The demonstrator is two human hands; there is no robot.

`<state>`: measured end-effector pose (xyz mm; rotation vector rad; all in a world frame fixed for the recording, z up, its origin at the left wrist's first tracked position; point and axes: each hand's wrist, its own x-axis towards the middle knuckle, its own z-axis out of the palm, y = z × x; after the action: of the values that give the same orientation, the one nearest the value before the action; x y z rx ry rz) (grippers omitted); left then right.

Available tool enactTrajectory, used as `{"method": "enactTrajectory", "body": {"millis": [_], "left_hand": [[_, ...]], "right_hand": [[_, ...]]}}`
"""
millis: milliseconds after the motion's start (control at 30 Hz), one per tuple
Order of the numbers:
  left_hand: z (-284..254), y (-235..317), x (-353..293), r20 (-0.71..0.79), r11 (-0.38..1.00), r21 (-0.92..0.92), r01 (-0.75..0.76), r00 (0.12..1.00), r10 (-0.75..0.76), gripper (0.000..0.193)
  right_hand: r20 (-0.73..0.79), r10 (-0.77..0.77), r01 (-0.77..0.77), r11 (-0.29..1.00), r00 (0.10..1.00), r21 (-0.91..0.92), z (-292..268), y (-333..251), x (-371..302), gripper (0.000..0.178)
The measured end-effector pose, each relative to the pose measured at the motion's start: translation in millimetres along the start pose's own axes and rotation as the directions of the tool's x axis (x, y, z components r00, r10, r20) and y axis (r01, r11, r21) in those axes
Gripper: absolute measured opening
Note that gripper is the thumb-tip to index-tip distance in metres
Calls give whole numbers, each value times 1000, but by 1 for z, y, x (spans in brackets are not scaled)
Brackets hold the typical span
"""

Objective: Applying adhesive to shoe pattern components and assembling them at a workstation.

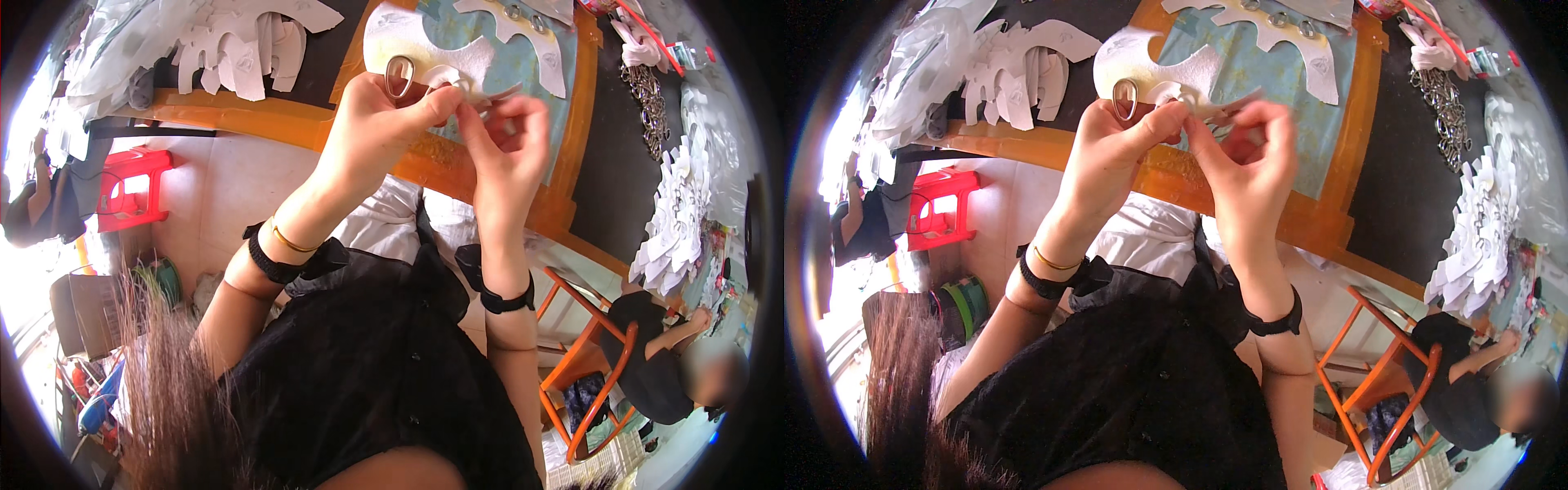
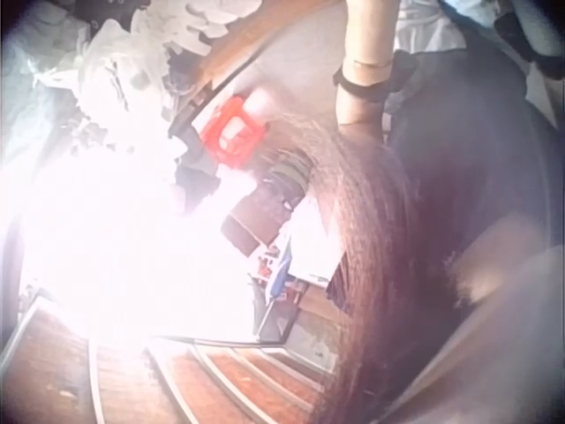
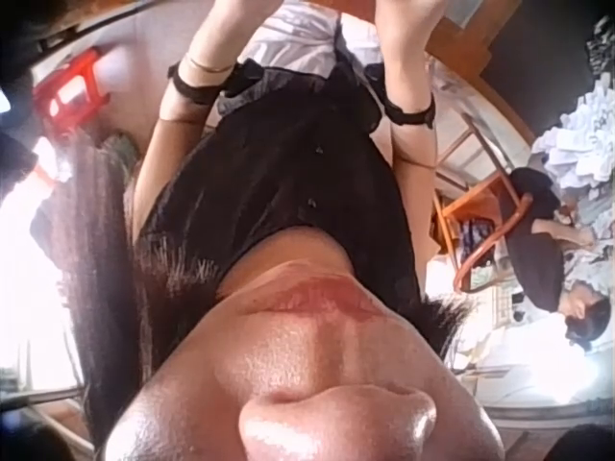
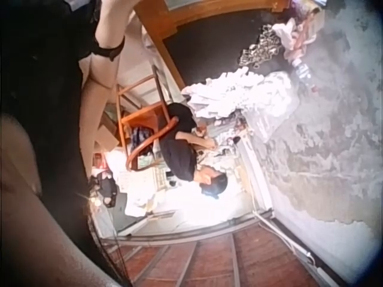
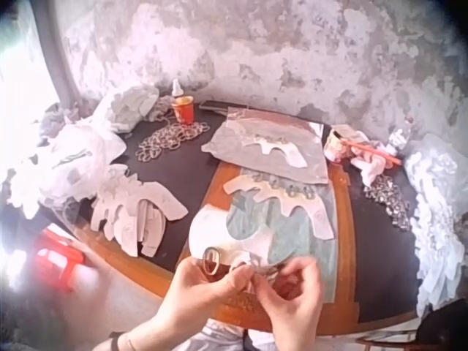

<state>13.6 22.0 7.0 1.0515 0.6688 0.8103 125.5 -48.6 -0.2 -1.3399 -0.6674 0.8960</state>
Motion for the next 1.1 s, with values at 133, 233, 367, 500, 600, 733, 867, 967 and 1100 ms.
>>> {"method": "enactTrajectory", "body": {"millis": [133,233,367,500,600,733,867,967,1100], "left_hand": [[0,9,-1,70,1000,0,-19,997,19,21],[1,7,0,101,998,28,-57,993,54,19],[-1,2,0,57,991,87,-99,994,94,18],[-2,3,3,33,978,142,-153,988,149,17],[-10,1,11,172,997,35,75,982,-80,18],[-26,3,22,471,822,-201,533,788,-396,20],[-28,-8,24,736,434,-409,803,571,-363,21],[-24,-6,18,637,602,-392,695,678,-368,24],[2,4,2,93,989,88,-123,989,115,23]], "right_hand": [[-87,-726,548,586,682,-597,-4,4,20,30],[77,-641,543,572,763,-615,-20,-5,18,29],[107,-196,224,871,975,-437,-18,-18,5,20],[98,-292,307,872,951,-380,-15,-13,7,17],[96,-48,71,965,994,-252,-21,-16,11,16],[251,-39,89,977,967,-193,-24,-21,15,11],[316,135,-169,982,939,84,-17,-24,13,9],[273,111,-108,994,956,-25,-23,-19,14,10],[175,66,-42,989,982,-141,-20,-17,12,11]]}}
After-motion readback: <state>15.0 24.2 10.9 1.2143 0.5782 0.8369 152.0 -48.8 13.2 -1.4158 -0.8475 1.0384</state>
